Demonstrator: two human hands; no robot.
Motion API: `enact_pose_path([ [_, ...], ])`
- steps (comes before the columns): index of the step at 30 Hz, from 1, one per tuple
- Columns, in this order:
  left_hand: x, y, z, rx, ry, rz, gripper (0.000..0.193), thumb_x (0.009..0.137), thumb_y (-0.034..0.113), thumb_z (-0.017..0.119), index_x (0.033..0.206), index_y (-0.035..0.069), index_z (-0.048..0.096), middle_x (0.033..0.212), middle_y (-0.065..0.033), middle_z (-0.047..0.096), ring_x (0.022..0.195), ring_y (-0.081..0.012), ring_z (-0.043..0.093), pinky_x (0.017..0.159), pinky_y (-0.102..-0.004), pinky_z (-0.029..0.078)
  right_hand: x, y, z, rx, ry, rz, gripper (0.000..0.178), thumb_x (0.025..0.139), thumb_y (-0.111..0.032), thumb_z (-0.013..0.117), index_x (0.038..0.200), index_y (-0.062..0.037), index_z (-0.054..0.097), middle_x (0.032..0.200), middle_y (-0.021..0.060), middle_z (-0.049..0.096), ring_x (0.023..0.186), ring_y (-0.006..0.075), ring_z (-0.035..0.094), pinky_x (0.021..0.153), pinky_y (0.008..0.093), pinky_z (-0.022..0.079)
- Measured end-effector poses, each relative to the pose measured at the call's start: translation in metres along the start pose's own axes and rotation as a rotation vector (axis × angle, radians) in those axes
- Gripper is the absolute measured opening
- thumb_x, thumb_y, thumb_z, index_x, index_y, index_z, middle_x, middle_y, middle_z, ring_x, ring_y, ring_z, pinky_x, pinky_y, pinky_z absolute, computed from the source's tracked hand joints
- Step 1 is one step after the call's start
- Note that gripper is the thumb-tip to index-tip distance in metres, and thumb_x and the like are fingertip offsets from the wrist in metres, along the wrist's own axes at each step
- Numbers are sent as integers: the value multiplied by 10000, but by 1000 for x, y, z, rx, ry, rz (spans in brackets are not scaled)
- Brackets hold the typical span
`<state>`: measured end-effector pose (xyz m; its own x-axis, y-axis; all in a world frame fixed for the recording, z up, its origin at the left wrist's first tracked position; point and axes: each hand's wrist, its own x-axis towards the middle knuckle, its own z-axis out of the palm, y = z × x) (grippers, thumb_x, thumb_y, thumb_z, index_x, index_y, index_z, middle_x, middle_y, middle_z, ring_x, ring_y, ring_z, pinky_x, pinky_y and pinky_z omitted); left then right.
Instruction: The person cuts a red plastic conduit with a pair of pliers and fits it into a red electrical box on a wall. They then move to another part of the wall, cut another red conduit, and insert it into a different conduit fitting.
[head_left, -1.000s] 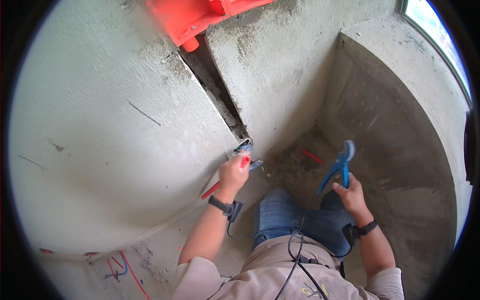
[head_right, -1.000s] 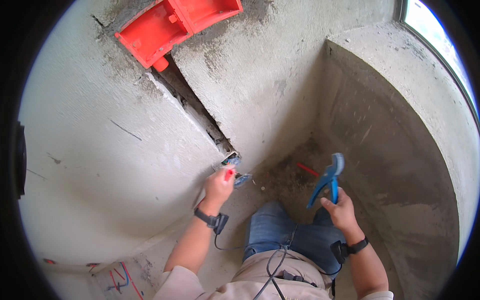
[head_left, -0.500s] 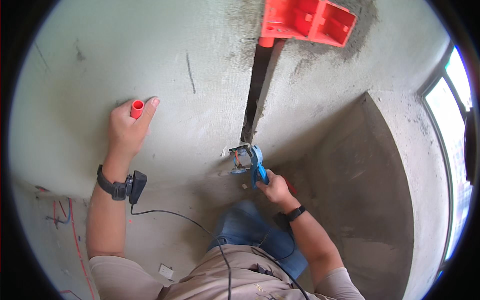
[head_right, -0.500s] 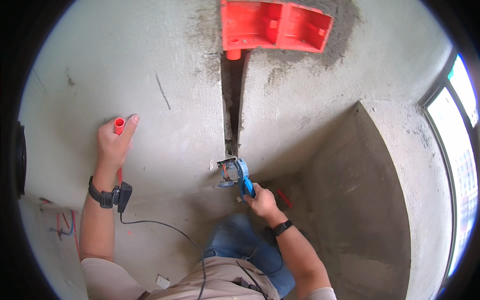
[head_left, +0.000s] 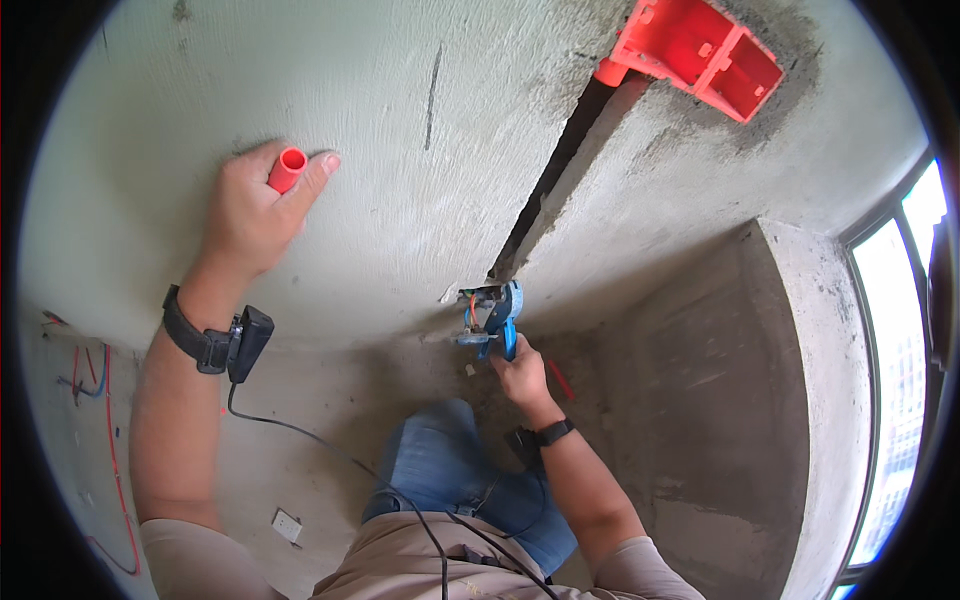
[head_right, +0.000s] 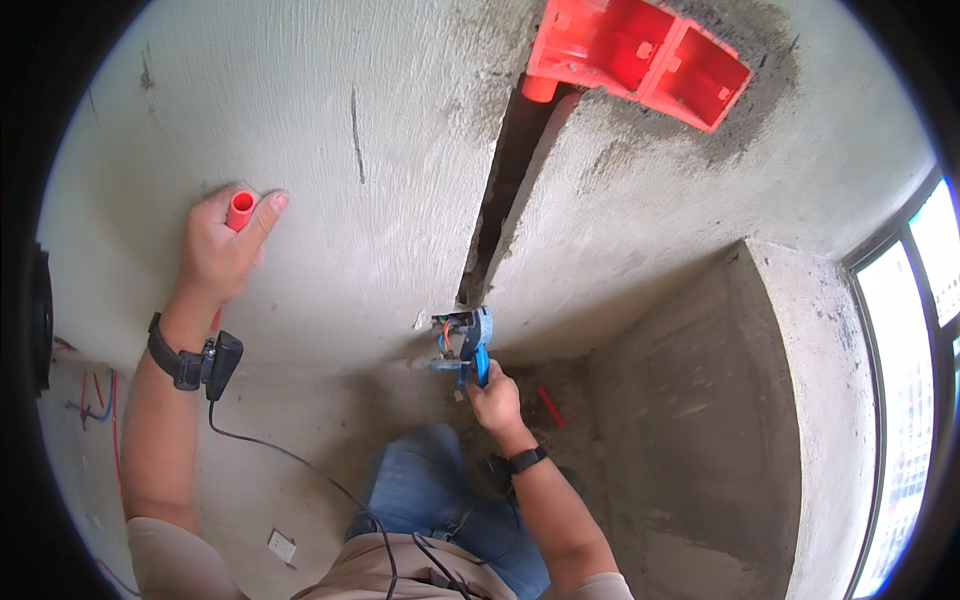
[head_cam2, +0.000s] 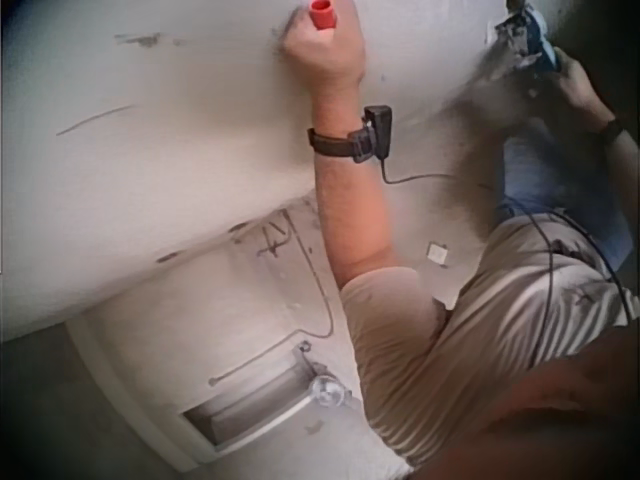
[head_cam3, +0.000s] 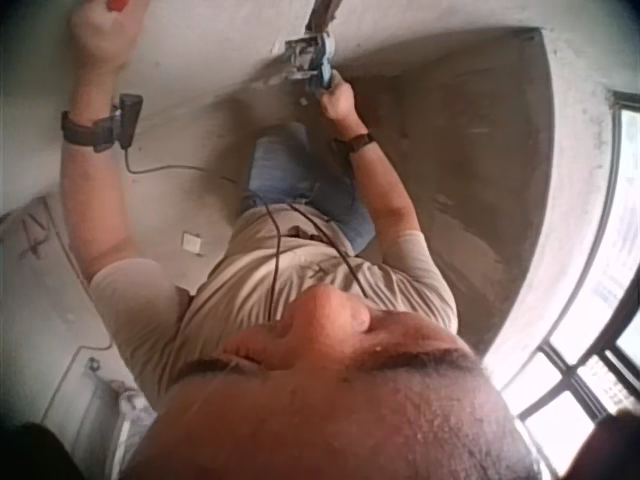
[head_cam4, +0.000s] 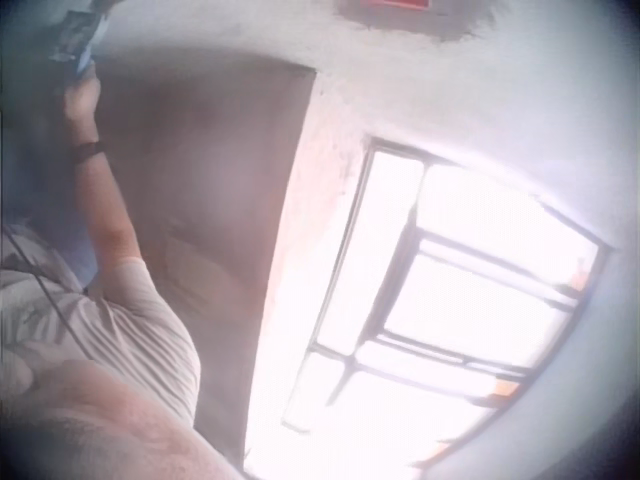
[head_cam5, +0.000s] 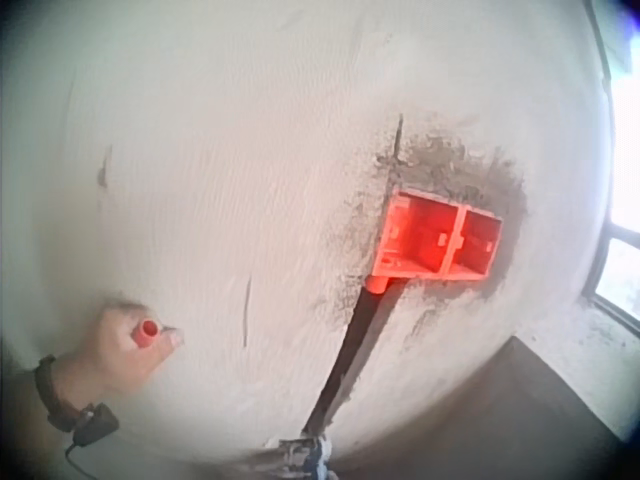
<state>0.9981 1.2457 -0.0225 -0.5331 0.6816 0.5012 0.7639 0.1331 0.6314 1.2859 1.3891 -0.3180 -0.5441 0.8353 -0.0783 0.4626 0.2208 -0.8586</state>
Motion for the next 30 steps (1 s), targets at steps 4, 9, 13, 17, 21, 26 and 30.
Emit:
enact_pose_path([
  [4, 0, -3, 2, 20, -10, 16, 385, 930, 252, 693, 651, 64, 506, 525, 17, 445, 496, -78, 407, 474, -277, 356, 6, 8, 19, 34, 59, 19, 264, 822, -172, 651, 1053, -51, 608, 804, 224, 658, 807, 422, 652, 717, 448, 516],
  [9, -43, -15, 60, 50, 107, 265, 289, 878, 208, 734, 710, 47, 562, 570, -50, 500, 504, -136, 397, 490, -302, 380, 6, 3, 12, 51, 41, 44, 281, 818, -162, 651, 1072, -49, 606, 806, 223, 661, 811, 421, 654, 716, 459, 514],
  [13, -145, -29, 172, 1, -246, 225, 220, 827, 248, 759, 1014, 139, 716, 830, -130, 710, 703, -329, 689, 610, -405, 551, 1, 0, 21, -15, 79, 0, 292, 820, -154, 648, 1085, -39, 610, 799, 223, 665, 799, 416, 661, 716, 454, 519],
  [17, -170, -47, 236, 103, -316, -18, 243, 864, 341, 711, 960, 120, 683, 764, -128, 691, 681, -349, 670, 562, -449, 515, -5, -12, 17, -20, 105, -5, 288, 826, -150, 642, 1086, -31, 613, 795, 231, 664, 788, 418, 664, 710, 455, 522],
  [21, -182, -62, 246, 161, -336, -30, 257, 857, 358, 718, 859, 108, 656, 730, -122, 675, 673, -360, 658, 557, -463, 503, -10, -16, 10, -66, 53, 96, 307, 826, -139, 639, 1110, -26, 611, 806, 230, 670, 792, 413, 671, 704, 455, 525],
  [26, -176, -106, 240, 176, -307, 172, 284, 834, 397, 705, 794, 141, 589, 703, -91, 656, 660, -328, 657, 550, -472, 498, -3, -11, 27, 24, 133, 61, 279, 826, -145, 649, 1078, -30, 621, 772, 205, 661, 738, 379, 672, 688, 435, 519],
  [30, -169, -127, 233, 152, -336, 226, 298, 822, 413, 718, 786, 140, 603, 707, -75, 656, 666, -314, 654, 561, -453, 498, -2, -7, 36, 119, 143, 58, 209, 861, -139, 652, 1021, -8, 619, 683, 16, 580, 620, 72, 506, 607, 278, 470],
])
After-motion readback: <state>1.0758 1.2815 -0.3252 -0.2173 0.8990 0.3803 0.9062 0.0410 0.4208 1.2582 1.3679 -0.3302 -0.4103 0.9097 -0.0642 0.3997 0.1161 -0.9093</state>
